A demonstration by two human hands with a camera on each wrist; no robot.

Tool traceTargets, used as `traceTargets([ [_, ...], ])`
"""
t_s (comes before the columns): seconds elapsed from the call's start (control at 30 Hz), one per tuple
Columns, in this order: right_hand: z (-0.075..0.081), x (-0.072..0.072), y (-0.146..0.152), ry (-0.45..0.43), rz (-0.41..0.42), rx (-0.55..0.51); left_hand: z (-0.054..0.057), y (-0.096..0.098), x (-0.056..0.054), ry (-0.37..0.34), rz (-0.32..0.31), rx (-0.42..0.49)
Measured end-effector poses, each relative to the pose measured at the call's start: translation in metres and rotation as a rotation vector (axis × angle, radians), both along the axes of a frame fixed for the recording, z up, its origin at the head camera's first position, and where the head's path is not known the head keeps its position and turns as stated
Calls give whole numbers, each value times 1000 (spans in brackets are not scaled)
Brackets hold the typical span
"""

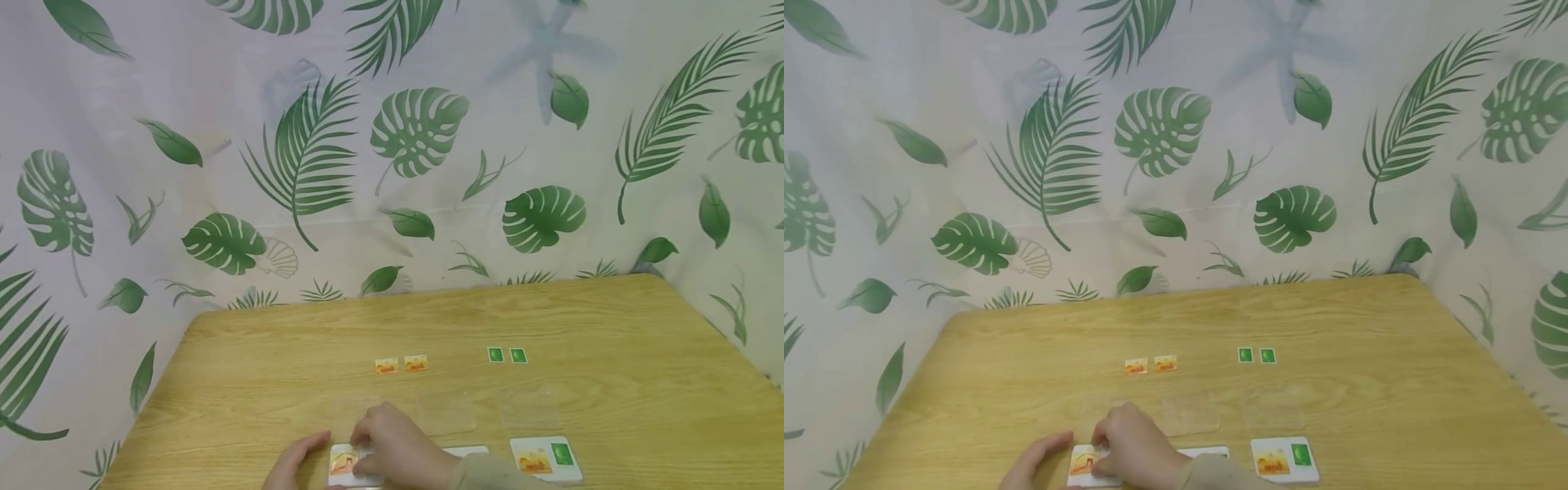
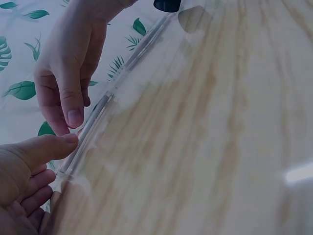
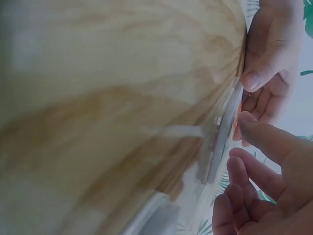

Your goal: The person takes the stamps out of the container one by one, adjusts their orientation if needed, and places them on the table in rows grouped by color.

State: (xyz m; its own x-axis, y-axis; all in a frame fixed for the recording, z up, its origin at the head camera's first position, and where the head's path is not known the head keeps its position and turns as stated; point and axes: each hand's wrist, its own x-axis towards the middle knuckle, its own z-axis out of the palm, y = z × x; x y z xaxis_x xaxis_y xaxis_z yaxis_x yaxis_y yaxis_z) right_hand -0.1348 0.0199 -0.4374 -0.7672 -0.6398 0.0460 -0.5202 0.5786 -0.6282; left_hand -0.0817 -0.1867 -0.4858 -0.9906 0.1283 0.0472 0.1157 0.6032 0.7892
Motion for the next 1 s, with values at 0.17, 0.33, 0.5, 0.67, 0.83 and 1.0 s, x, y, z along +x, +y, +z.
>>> traceTargets([
  [0.17,-2,2,0,-6,2,-6,1,-1,-1,4,-23,-19],
  [0.33,-4,2,-2,-13,-16,3,0,-1,-1,32,-39,-48],
  [0.5,-3,3,-4,8,-16,5,-3,1,-1,24,-11,-31],
  [0.67,-3,2,-5,29,-12,6,-3,3,-1,36,21,-17],
  [0.83,-2,2,-4,36,-1,9,-2,2,-2,53,6,-32],
  [1.0,-1,1,-2,61,12,21,-1,3,-1,49,8,-38],
])
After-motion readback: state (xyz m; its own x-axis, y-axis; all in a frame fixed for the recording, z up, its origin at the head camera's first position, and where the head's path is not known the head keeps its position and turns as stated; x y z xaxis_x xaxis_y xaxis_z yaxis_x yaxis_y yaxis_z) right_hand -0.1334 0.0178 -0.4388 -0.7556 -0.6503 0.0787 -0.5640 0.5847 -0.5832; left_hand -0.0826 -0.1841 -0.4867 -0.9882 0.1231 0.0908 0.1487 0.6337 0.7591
